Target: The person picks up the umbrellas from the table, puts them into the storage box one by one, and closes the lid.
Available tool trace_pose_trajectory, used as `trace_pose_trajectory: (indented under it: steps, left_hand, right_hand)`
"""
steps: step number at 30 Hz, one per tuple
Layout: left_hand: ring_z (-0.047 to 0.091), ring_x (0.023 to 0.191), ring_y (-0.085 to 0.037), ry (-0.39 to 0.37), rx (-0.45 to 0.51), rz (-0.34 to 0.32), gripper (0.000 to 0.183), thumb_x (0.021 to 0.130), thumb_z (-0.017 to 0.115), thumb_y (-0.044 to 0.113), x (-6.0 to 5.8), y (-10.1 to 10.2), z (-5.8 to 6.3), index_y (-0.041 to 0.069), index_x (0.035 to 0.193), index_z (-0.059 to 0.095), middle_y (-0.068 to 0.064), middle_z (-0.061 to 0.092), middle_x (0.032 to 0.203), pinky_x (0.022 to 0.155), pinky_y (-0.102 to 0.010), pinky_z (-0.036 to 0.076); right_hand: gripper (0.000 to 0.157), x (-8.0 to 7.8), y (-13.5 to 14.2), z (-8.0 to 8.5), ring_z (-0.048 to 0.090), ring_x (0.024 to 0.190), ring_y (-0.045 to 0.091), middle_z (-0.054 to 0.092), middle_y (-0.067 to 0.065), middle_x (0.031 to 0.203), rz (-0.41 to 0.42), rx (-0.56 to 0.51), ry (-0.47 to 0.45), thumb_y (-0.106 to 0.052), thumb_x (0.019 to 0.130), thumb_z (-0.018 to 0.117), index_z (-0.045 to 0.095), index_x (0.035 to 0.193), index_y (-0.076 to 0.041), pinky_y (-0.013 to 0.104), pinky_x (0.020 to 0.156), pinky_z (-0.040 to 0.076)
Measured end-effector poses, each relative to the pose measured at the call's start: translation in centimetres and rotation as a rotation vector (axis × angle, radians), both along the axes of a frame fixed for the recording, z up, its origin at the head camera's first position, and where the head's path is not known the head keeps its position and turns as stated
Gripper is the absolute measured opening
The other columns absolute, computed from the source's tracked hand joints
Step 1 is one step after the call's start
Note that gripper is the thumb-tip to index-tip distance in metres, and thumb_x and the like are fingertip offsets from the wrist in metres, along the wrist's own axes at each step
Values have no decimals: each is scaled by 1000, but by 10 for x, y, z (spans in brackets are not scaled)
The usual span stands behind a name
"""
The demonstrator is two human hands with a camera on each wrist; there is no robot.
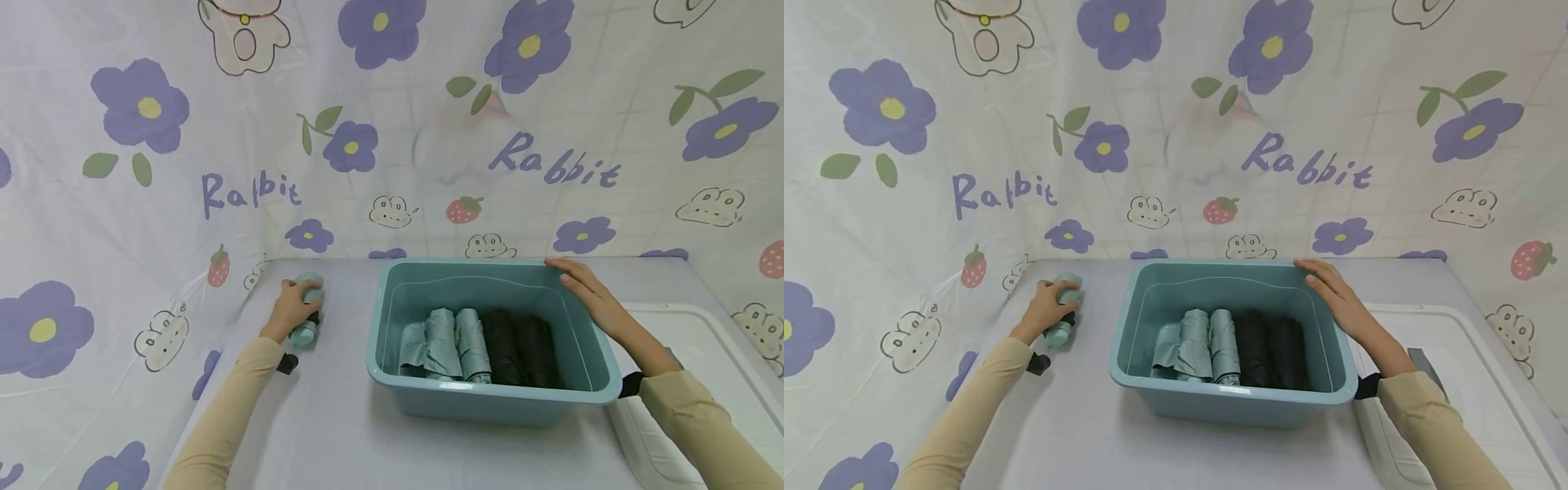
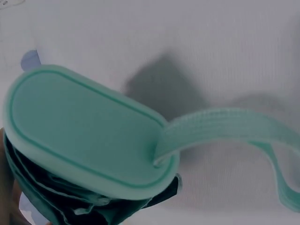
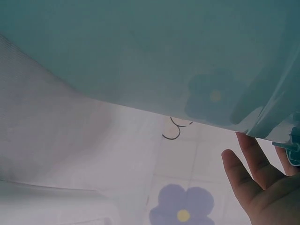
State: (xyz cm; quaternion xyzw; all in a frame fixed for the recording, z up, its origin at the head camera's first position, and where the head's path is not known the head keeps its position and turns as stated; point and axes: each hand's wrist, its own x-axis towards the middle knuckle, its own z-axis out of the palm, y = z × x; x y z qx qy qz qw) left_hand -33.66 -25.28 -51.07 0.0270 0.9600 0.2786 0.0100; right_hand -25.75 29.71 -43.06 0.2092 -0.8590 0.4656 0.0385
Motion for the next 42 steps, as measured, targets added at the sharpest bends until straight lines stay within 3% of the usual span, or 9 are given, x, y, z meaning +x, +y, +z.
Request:
trace_pose_trajectory:
  steps: [8,18,29,42]
  left_hand:
    - [50,83,-38,-17,65,6,37,88,62,29,8,7,0,21,124,55,-27,31,124,65,-41,45]
    - [48,102,-44,23,148,-43,37,87,65,28,20,20,0,17,121,57,-32,36,123,83,-58,43]
    - [40,108,-39,69,194,-103,37,85,66,28,23,33,2,15,119,58,-29,48,122,84,-57,42]
    - [43,106,-35,47,265,-89,36,86,65,32,35,48,8,20,118,58,-25,49,123,87,-54,40]
  right_hand:
    - [45,-1,0,-1,17,129,46,23,19,146,7,-1,6,-23,103,29,31,143,-4,72,96,13]
    - [45,0,1,-3,17,129,48,21,27,144,4,1,-5,-23,103,29,30,143,-3,73,95,12]
    - [45,1,0,0,16,130,47,21,24,145,4,-3,-12,-23,103,29,30,144,-4,72,96,12]
    - [44,-1,2,-2,18,131,42,23,18,146,9,-12,6,-23,103,29,31,144,-6,70,97,13]
